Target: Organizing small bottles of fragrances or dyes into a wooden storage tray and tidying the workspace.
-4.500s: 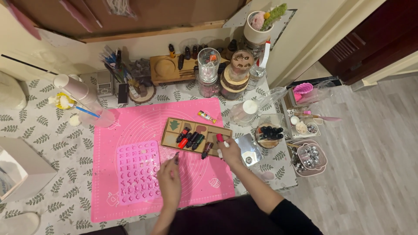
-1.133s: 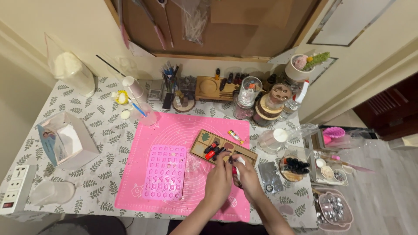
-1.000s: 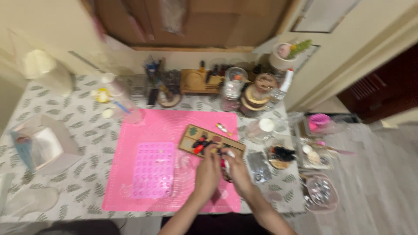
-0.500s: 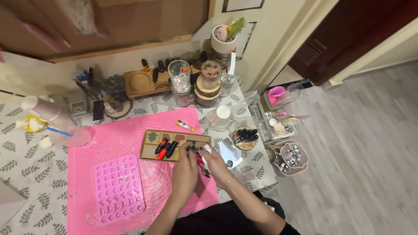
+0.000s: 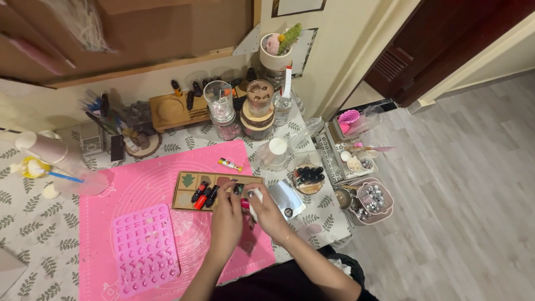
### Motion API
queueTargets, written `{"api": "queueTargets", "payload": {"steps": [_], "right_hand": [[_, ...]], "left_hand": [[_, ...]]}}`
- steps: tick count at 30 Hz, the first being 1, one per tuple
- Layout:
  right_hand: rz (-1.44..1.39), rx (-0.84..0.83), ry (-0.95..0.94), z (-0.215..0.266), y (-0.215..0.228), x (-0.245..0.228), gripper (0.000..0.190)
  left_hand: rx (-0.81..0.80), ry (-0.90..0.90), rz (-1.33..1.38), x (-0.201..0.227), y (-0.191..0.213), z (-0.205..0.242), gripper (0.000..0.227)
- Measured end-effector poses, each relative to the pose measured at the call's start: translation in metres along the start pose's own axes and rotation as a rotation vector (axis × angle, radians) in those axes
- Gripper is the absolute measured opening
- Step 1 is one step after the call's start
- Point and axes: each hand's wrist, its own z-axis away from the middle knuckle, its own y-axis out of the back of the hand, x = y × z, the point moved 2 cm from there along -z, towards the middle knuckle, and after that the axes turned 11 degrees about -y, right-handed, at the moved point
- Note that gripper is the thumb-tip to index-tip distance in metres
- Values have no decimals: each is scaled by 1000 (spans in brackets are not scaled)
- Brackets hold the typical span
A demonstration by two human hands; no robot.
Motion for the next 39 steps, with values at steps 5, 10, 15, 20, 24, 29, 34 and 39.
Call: {"api": "queueTargets", "payload": {"steps": [5, 10, 15, 20, 24, 29, 34, 39], "right_hand": [[19, -61, -15, -6, -6, 3, 22], [51, 75, 61, -18, 1, 8, 18], [-68, -40, -123, 7, -11, -32, 19], [-96, -160, 98, 2, -9, -6, 23], [-232, -155, -38, 1, -2, -10, 19], [-541, -204, -333, -13, 8, 11, 37], [-381, -487, -528, -13, -6, 33, 42], [10, -217, -205, -2, -15, 10, 31]], "left_hand": [[-44, 185, 160, -1, 9, 6, 35], [-13, -95, 6, 12, 8, 13, 37], [-61, 228, 167, 14, 17, 10, 39], [95, 107, 176, 2, 29, 7, 35], [214, 407, 641, -34, 24, 11, 36], [73, 256, 450, -10, 30, 18, 41], [-208, 30, -102, 21, 42, 8, 40], [-227, 57, -184, 5, 42, 11, 38]]}}
